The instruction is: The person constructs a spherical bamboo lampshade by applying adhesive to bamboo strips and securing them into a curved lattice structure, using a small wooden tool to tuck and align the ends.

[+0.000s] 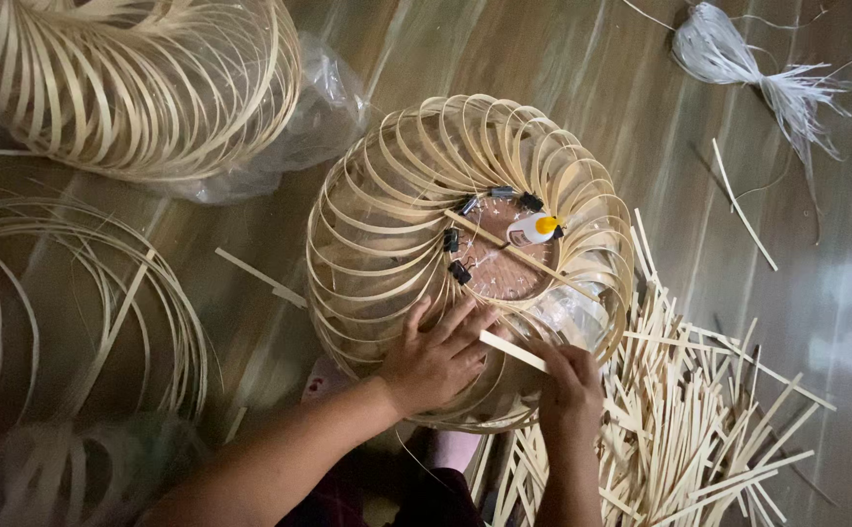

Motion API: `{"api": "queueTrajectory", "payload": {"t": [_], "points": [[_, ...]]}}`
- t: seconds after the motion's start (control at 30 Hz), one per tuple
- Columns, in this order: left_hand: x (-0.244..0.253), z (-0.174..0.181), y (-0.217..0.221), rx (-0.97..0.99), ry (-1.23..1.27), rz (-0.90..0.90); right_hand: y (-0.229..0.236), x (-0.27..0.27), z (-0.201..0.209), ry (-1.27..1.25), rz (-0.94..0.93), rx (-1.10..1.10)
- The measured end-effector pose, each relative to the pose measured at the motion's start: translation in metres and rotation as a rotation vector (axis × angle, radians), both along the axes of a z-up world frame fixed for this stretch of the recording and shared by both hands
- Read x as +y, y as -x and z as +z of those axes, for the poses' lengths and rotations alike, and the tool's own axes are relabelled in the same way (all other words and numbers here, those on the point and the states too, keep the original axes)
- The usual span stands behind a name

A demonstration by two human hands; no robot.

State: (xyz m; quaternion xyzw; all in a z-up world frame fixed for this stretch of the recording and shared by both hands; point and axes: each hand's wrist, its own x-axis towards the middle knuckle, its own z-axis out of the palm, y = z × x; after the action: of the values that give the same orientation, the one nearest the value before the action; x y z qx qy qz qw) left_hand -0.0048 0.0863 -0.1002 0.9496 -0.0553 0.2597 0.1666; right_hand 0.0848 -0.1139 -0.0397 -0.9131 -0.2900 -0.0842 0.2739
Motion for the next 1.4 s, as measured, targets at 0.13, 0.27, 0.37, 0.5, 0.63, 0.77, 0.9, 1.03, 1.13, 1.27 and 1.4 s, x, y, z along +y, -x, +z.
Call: {"api": "queueTrajectory", "payload": {"t": [0.13,0.27,0.37,0.5,0.63,0.77,0.9,1.03,1.13,1.27,1.4], "points": [[-0.001,-0.003,-0.003,0.023,-0.032,0.014,-0.007,-0.002,-0.008,-0.036,-0.031,0.228],[-0.003,-0.002,-0.004,0.006,-0.033,0.023,-0.017,-0.025,0.010,-0.076,0.039,0.304],[0.000,0.001,-0.002,0.004,0.021,0.010,-0.020,-0.027,0.019,-0.132,0.056,0.528],[0.002,0.006,0.000,0.007,0.029,-0.004,-0.014,0.007,0.005,0.112,-0.002,0.166],[0.003,0.012,0.001,-0.020,0.019,0.028,-0.008,0.028,0.009,0.008,0.055,-0.067],[0.004,0.012,0.002,-0.037,-0.003,0.032,-0.006,0.034,0.019,-0.019,0.017,-0.021],[0.004,0.009,0.002,-0.048,-0.048,0.053,-0.007,0.035,0.019,-0.018,-0.008,0.026],[0.001,0.005,0.000,-0.051,-0.056,0.068,-0.009,0.034,0.014,0.005,-0.015,0.027],[-0.001,0.002,-0.001,0.006,-0.045,0.045,-0.010,0.029,0.005,0.003,-0.041,0.016],[-0.005,-0.002,-0.002,0.019,-0.108,0.066,-0.018,0.010,-0.009,-0.084,0.047,0.200],[-0.006,-0.006,-0.003,0.105,0.034,-0.009,-0.033,-0.020,-0.010,-0.597,0.265,0.510]]}}
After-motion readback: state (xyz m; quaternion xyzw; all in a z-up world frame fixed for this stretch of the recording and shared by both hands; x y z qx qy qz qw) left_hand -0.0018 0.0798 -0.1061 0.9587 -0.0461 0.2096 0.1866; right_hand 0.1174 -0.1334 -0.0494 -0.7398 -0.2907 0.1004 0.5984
